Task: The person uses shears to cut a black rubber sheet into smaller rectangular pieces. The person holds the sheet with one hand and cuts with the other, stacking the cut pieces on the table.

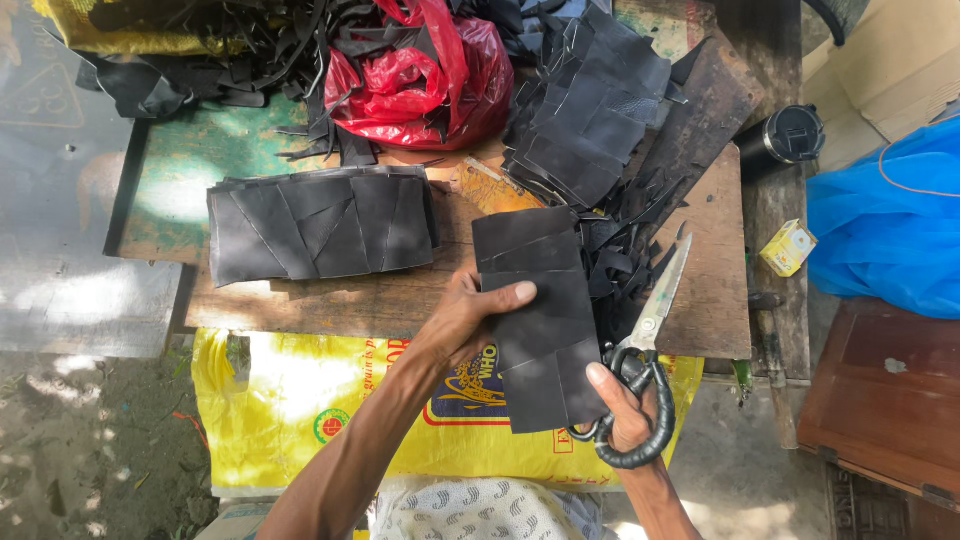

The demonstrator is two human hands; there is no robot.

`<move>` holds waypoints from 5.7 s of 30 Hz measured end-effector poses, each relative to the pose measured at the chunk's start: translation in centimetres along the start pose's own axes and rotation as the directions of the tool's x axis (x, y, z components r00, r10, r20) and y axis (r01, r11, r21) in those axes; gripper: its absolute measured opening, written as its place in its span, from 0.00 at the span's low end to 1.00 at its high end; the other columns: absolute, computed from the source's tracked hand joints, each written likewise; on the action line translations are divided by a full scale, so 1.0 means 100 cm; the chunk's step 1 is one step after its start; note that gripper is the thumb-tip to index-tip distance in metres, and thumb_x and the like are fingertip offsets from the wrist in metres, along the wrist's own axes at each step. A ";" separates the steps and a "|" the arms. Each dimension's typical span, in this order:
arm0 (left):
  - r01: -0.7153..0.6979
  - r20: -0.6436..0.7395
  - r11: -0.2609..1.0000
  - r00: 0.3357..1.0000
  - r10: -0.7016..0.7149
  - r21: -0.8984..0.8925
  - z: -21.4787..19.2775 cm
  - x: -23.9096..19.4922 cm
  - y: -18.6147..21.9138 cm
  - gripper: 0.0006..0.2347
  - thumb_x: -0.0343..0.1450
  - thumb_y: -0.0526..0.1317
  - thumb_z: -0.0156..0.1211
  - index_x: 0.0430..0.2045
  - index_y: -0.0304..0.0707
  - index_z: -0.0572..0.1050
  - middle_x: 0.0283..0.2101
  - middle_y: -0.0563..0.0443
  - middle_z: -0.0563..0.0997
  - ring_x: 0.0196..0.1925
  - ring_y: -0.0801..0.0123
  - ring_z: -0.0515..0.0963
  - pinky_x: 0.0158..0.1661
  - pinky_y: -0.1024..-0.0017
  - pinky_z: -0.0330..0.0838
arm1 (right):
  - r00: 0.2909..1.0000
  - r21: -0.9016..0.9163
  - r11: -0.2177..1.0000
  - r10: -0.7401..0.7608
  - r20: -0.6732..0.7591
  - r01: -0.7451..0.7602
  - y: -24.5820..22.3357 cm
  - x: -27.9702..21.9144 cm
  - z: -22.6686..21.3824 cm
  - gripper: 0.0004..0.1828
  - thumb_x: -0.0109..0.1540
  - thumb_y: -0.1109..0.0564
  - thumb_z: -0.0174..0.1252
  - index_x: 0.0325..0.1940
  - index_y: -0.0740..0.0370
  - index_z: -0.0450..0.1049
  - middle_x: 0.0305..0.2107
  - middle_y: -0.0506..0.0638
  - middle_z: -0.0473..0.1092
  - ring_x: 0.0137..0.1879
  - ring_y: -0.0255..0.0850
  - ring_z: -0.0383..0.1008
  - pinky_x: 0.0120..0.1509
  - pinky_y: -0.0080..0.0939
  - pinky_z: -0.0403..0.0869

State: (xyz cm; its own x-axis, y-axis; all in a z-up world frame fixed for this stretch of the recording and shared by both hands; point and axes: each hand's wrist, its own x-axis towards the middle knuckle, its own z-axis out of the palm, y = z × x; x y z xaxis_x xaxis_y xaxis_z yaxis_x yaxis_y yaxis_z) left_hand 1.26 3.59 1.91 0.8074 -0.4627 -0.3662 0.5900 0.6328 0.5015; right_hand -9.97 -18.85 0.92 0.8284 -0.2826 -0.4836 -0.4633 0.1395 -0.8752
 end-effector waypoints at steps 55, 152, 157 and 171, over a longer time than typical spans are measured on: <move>0.054 0.269 -0.435 0.714 0.646 0.899 0.071 0.195 0.053 0.25 0.53 0.31 0.72 0.42 0.23 0.68 0.42 0.31 0.74 0.45 0.41 0.75 0.44 0.49 0.71 | 0.948 -0.295 0.904 0.318 -0.013 -0.308 0.022 0.032 -0.022 0.19 0.60 0.48 0.65 0.31 0.70 0.78 0.08 0.58 0.63 0.13 0.48 0.67 0.21 0.48 0.65; -0.323 -0.223 0.861 0.874 0.431 0.394 0.094 0.018 -0.064 0.15 0.69 0.35 0.69 0.47 0.27 0.78 0.45 0.48 0.83 0.43 0.70 0.81 0.46 0.72 0.77 | 0.945 -0.327 0.893 -0.253 0.208 0.311 0.019 0.013 -0.014 0.19 0.61 0.57 0.52 0.17 0.69 0.62 0.08 0.51 0.61 0.13 0.39 0.65 0.18 0.42 0.65; -0.296 -0.218 0.894 0.899 0.380 0.337 0.085 0.019 -0.070 0.14 0.69 0.35 0.68 0.47 0.27 0.78 0.45 0.48 0.84 0.43 0.70 0.82 0.46 0.72 0.78 | 0.985 -0.362 0.919 -0.120 0.126 0.159 0.013 0.007 -0.012 0.16 0.60 0.55 0.55 0.21 0.68 0.71 0.07 0.50 0.66 0.12 0.39 0.68 0.18 0.42 0.69; -0.392 0.223 0.718 0.920 0.323 0.575 0.095 0.024 -0.041 0.21 0.68 0.34 0.69 0.55 0.27 0.72 0.53 0.48 0.81 0.54 0.69 0.79 0.56 0.73 0.73 | 0.945 -0.162 0.937 -0.321 -0.060 0.308 0.010 0.011 -0.025 0.20 0.64 0.56 0.54 0.17 0.65 0.69 0.08 0.49 0.65 0.13 0.37 0.66 0.18 0.38 0.65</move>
State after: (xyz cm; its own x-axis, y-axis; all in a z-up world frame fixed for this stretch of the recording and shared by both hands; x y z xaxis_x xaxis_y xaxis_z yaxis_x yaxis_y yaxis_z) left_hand 0.78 -6.06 6.38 0.9331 -0.3597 0.0004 0.1072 0.2791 0.9543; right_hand -10.27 -21.40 -0.46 0.9129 -0.3687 -0.1752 -0.2302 -0.1104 -0.9669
